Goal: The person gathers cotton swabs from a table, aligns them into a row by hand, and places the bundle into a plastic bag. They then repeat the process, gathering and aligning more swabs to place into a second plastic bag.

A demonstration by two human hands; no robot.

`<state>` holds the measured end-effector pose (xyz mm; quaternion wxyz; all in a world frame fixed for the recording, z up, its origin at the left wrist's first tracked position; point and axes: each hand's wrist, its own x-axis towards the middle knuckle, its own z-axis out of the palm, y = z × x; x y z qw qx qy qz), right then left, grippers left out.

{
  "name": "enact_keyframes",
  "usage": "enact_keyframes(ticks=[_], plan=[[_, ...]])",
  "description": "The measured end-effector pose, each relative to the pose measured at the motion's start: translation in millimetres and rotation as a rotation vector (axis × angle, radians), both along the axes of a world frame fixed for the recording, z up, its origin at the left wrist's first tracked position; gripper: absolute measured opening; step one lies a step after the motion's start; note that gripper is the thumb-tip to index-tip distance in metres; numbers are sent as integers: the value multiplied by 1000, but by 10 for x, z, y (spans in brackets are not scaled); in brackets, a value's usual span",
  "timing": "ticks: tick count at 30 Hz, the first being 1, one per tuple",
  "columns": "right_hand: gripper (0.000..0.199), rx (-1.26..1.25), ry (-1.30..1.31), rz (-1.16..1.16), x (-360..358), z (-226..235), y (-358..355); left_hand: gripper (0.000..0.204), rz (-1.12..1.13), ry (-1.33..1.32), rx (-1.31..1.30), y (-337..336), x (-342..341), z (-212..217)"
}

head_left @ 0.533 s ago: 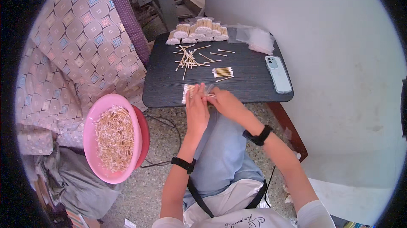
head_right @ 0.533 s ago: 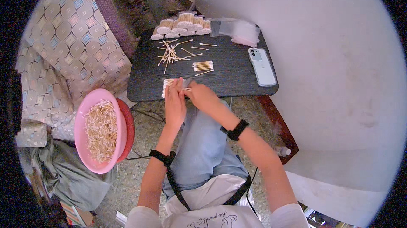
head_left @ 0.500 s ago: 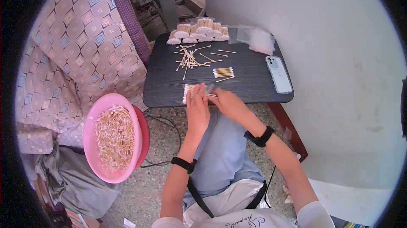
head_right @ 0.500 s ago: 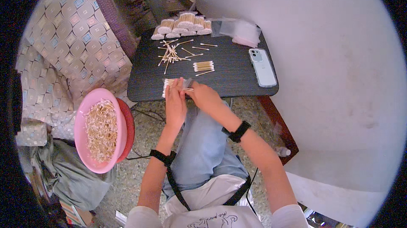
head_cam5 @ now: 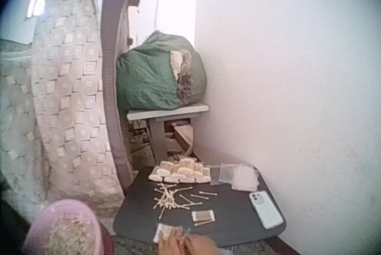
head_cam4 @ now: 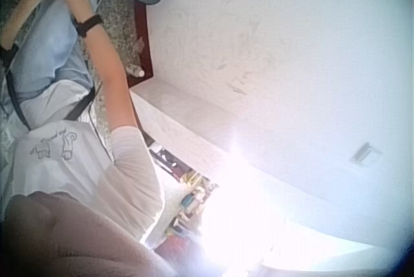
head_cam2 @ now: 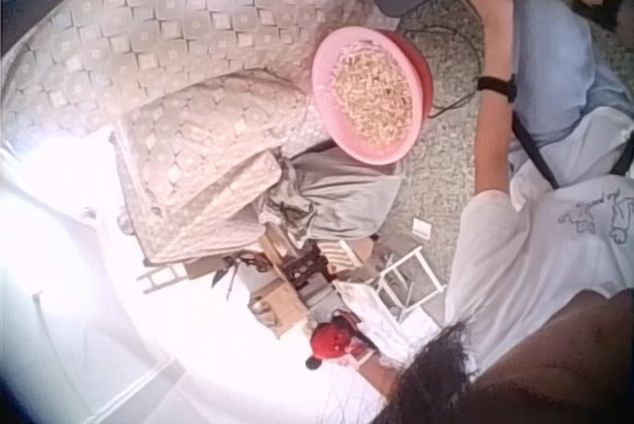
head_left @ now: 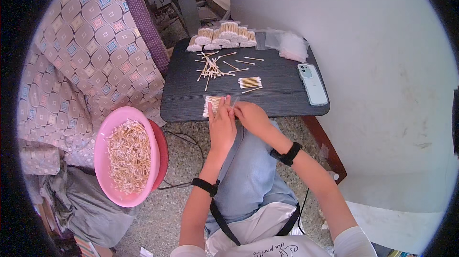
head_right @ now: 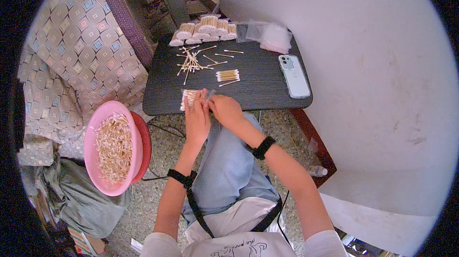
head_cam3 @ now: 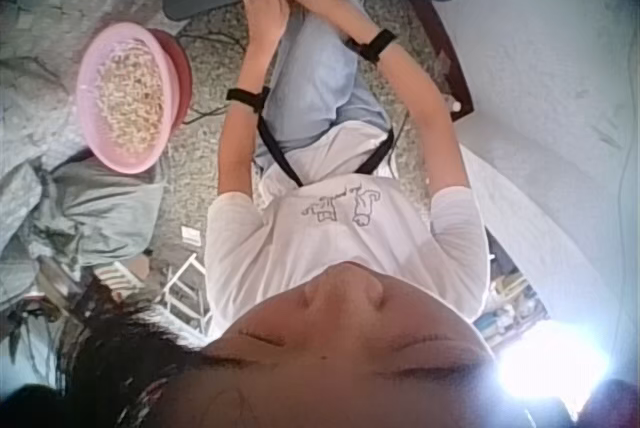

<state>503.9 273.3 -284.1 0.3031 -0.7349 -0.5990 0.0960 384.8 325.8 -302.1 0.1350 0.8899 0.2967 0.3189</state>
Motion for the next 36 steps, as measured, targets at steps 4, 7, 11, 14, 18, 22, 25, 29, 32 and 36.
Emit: enact_keyframes(ticks=[4,7,11,14,18,22,25,29,32,36], plan=[[19,-77,39,-39,-33,64,-93,30,-34,-89,-46,4,-18,-29],[18,-63,-15,-6,-88,44,-59,33,-38,-120,-85,-12,-13,-44],[16,50,-91,24,-132,-37,34,33,-9,-166,-114,-60,14,-28],[17,147,-13,85,-63,-110,27,17,-71,-233,-187,-45,-11,40],[23,-1,389,-26,-41,66,-48,30,-104,-390,-657,66,-165,196],[25,86,416,-40,-64,77,35,46,34,-158,107,300,-297,111],[19,240,406,10,-23,53,76,49,-29,-206,-63,386,-327,110],[15,463,578,165,-7,198,-3,50,-146,-129,-450,428,-389,277],[18,534,725,232,-43,235,16,46,-307,-265,-837,413,-355,276],[22,287,1021,154,-132,300,-44,40,-392,-494,-1088,309,-317,221]])
